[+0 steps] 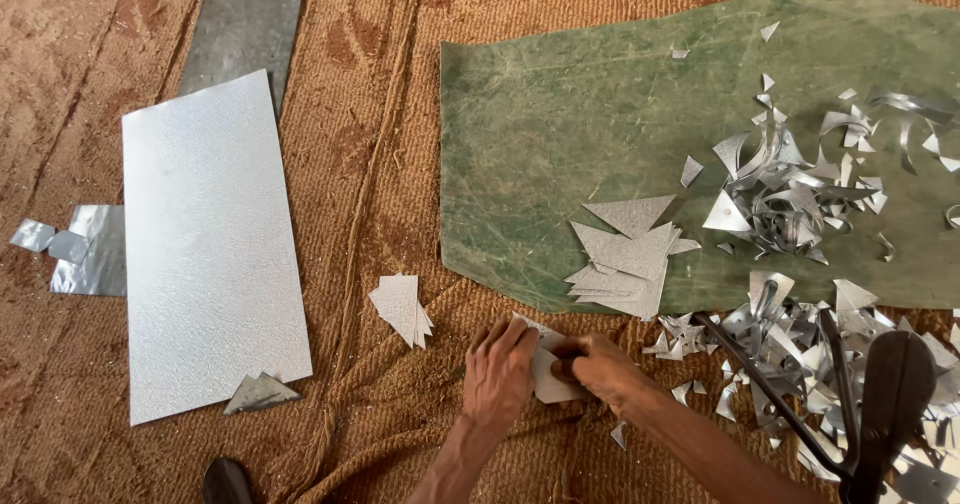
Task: The person sits on a patterned rug and uses large shears to cut small triangular pieces from a stack of silver sheets. The person repeatedly picks up a sheet, cuts it into smaller pieces, and places the cut pieces on a green mat nearby.
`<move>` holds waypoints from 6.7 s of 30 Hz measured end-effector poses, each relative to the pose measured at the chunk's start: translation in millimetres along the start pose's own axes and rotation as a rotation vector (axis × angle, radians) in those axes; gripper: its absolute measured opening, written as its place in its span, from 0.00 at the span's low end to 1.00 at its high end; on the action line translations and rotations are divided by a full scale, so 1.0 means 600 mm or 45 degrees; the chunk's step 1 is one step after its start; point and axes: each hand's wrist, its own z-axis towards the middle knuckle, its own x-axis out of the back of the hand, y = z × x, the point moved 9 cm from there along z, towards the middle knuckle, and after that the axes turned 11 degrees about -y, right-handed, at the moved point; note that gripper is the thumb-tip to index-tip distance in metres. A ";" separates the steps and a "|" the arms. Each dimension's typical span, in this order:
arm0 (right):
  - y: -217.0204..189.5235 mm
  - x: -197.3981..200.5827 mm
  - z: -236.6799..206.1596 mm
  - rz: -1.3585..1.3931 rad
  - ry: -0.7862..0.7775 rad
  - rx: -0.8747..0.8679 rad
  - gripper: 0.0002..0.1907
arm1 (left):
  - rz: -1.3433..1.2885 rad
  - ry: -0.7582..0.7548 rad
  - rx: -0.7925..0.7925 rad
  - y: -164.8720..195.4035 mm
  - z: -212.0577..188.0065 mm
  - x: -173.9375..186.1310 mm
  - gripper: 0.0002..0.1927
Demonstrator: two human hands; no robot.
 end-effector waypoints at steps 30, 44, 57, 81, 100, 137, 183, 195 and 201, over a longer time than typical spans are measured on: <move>-0.291 0.238 -0.043 -1.447 0.556 0.645 0.37 | -0.837 -0.287 0.587 0.018 -0.213 -0.123 0.12; -0.331 0.233 -0.037 -1.792 0.651 0.427 0.41 | -1.141 -0.198 0.532 0.075 -0.122 -0.047 0.09; -0.161 0.089 -0.146 -0.049 0.157 0.733 0.32 | -0.745 0.204 0.373 0.043 -0.020 0.069 0.07; -0.101 0.032 -0.142 0.299 0.712 1.098 0.24 | -0.147 -0.126 0.116 0.137 -0.014 0.030 0.04; -0.092 0.005 -0.110 0.908 0.425 1.020 0.23 | -0.363 -0.157 0.274 0.119 -0.006 0.038 0.05; -0.017 -0.027 -0.056 0.054 -0.453 -0.073 0.32 | -0.368 -0.051 0.058 -0.001 -0.036 0.033 0.04; 0.000 -0.010 -0.006 -0.044 -0.112 -0.147 0.26 | -0.016 -0.145 0.099 0.005 -0.024 -0.026 0.10; 0.011 -0.003 0.030 -0.191 -0.020 0.067 0.25 | -0.130 -0.191 0.041 0.045 -0.102 -0.060 0.05; -0.033 -0.019 -0.025 -0.735 0.067 0.177 0.26 | -0.074 -0.203 -0.018 0.105 -0.181 -0.095 0.13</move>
